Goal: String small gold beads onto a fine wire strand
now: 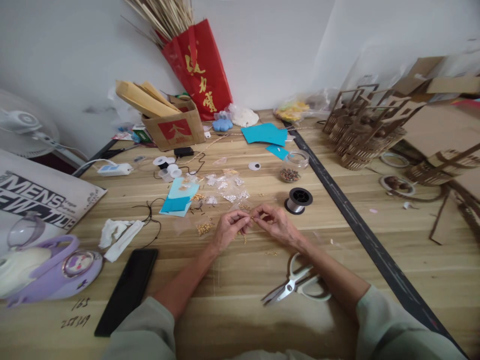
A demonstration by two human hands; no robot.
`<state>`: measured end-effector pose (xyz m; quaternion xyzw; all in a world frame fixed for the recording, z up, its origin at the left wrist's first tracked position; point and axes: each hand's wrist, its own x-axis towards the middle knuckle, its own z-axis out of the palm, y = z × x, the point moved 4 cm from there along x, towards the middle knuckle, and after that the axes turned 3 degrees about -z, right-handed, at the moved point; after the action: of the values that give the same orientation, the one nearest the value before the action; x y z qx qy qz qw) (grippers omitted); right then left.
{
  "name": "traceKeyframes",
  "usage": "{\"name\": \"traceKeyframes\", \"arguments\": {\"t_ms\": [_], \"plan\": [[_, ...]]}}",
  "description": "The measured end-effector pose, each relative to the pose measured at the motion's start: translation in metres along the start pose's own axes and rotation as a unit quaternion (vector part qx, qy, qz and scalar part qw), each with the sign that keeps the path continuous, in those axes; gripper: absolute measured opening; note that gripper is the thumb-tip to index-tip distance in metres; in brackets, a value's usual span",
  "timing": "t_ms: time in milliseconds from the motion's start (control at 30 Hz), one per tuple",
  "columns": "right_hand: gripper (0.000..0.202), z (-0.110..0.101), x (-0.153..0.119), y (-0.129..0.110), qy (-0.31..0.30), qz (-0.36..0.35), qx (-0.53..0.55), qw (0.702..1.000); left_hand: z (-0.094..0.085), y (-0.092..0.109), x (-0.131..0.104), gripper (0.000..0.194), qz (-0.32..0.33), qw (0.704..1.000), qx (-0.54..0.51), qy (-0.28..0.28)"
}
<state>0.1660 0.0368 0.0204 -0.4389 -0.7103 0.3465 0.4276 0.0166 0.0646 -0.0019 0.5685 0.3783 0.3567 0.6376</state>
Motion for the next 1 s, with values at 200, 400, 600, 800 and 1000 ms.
{"name": "traceKeyframes", "arguments": {"t_ms": [200,400,600,800,1000], "plan": [[0.012,-0.0006,-0.0001,-0.0014,0.001,-0.003,-0.003,1.0,-0.0006,-0.0012,0.0005,0.025,0.0,1.0,0.002,-0.004],[0.012,-0.0005,-0.0005,0.0046,0.011,-0.009,-0.007,1.0,-0.0007,-0.0021,0.0009,0.024,0.003,1.0,-0.007,-0.001],[0.009,-0.0002,-0.0005,0.0016,0.009,-0.01,-0.022,1.0,-0.0009,-0.0023,0.0018,0.024,-0.005,1.0,-0.001,0.006],[0.009,0.0005,0.0001,0.0011,0.003,-0.014,-0.025,1.0,-0.0009,-0.0017,0.0006,0.026,-0.012,1.0,0.002,0.004],[0.01,0.0011,-0.0005,0.0022,0.003,-0.006,-0.008,1.0,0.0005,0.0,-0.0012,0.025,-0.013,1.0,0.007,0.0]]}}
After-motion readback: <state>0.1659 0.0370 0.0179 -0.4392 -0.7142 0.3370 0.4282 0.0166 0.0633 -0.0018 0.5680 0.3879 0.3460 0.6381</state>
